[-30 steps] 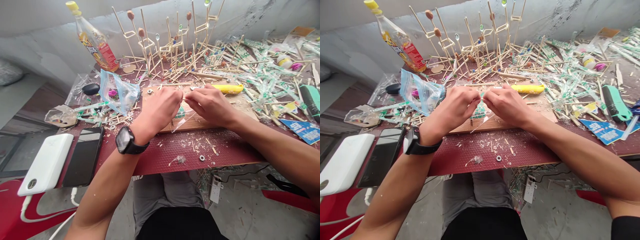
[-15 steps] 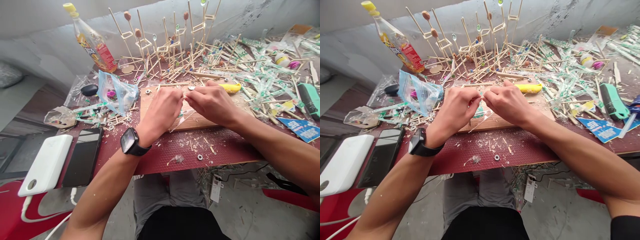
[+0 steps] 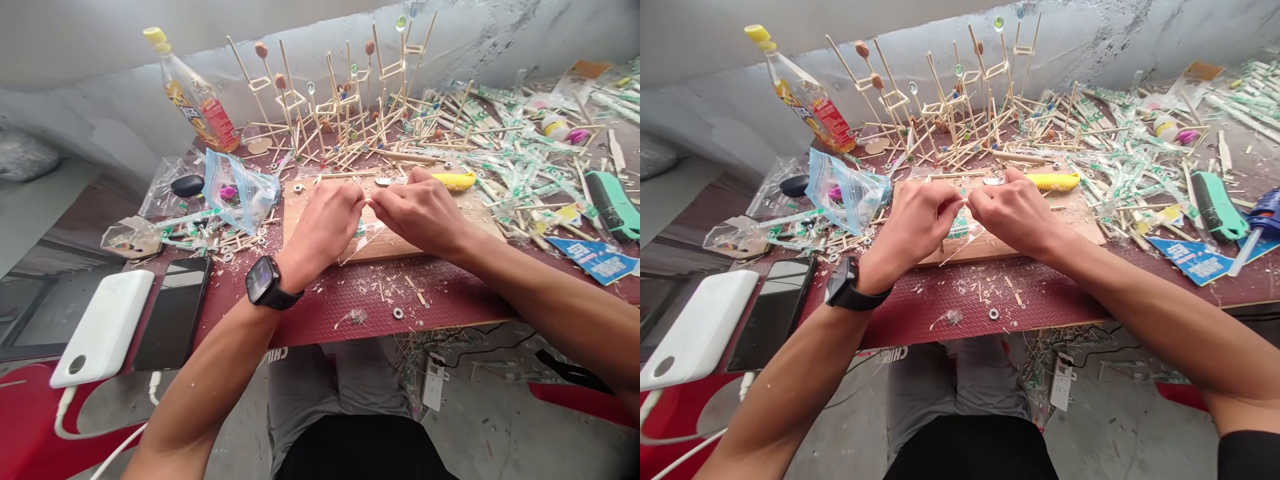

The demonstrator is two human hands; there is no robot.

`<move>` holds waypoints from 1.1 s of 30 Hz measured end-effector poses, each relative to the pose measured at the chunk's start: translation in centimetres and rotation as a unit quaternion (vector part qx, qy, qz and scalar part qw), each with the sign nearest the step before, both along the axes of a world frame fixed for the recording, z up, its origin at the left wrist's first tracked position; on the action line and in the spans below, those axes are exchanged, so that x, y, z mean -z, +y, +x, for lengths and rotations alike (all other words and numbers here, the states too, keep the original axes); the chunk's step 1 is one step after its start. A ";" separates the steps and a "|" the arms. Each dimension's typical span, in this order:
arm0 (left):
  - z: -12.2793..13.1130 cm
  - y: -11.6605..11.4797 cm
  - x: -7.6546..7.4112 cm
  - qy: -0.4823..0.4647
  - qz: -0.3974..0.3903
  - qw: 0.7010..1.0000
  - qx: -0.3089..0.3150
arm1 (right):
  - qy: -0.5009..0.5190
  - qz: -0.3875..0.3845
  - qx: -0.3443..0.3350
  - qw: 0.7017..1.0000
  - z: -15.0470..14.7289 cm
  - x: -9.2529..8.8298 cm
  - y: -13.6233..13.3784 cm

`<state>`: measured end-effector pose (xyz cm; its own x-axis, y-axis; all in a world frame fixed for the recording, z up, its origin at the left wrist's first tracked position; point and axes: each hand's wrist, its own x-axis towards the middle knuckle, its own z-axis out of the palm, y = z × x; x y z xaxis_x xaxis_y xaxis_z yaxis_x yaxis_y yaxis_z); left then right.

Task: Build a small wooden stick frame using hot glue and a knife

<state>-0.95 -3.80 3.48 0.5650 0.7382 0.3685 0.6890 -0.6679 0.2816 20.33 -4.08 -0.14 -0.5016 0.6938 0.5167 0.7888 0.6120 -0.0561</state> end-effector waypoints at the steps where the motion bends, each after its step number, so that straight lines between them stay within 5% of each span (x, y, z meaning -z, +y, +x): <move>1: 0.1 -0.1 -0.1 0.002 0.000 1.000 -0.002 | -0.009 0.003 0.000 1.000 -0.1 0.0 -0.1; 7: 1.2 -0.7 -0.2 0.022 -0.017 0.999 -0.030 | -0.025 0.005 0.009 1.000 0.6 -0.8 0.1; 14: -0.5 1.4 0.4 -0.058 -0.033 0.998 -0.016 | 0.039 0.029 0.007 0.999 1.5 -0.4 1.4; 21: -1.0 2.3 1.0 -0.121 -0.050 0.991 0.007 | 0.088 -0.040 -0.034 0.995 1.5 -0.6 1.3; 26: -1.0 2.2 0.9 -0.136 -0.060 0.989 0.006 | 0.170 -0.114 -0.081 0.975 1.4 -0.8 1.2; 33: -1.0 2.0 0.2 -0.177 -0.107 0.978 0.025 | 0.316 -0.116 -0.063 0.940 1.3 -0.1 1.8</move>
